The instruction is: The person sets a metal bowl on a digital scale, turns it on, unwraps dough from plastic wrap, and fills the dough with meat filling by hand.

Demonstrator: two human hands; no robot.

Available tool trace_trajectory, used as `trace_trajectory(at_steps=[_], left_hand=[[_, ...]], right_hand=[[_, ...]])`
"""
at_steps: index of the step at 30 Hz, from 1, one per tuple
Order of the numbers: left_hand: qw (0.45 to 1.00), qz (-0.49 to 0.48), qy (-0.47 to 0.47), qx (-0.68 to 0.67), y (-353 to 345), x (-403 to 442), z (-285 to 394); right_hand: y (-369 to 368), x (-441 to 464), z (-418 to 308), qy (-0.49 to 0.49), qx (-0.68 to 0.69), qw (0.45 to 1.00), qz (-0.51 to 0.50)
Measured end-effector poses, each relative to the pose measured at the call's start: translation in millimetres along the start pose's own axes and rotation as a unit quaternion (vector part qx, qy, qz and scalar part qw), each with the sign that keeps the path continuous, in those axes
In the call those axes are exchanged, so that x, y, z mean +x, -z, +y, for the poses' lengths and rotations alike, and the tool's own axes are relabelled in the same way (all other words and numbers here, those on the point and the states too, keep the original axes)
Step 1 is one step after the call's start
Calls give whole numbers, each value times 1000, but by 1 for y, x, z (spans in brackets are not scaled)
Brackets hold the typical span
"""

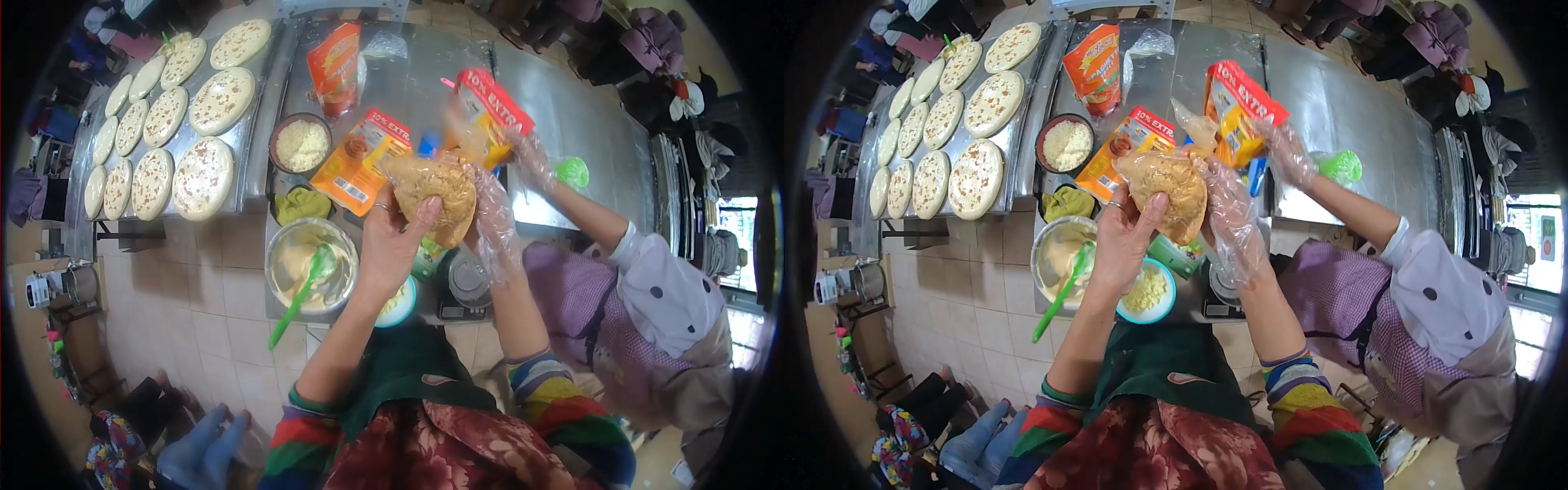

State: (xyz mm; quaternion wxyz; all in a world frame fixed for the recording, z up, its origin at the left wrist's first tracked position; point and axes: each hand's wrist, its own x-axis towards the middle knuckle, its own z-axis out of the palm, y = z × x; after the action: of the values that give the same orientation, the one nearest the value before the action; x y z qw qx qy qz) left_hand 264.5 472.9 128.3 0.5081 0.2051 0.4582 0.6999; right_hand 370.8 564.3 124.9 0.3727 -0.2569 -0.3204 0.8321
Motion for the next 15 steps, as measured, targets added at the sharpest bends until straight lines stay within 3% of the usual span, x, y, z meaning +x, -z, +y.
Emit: trace_trajectory(at_steps=[7,15], left_hand=[[999,25,30,22,-40,-101,-25],[1000,1,25,-1,-69,-194,-52]], right_hand=[[18,-107,-22,49,-106,993,-20],[25,-224,-46,53,-125,990,-33]])
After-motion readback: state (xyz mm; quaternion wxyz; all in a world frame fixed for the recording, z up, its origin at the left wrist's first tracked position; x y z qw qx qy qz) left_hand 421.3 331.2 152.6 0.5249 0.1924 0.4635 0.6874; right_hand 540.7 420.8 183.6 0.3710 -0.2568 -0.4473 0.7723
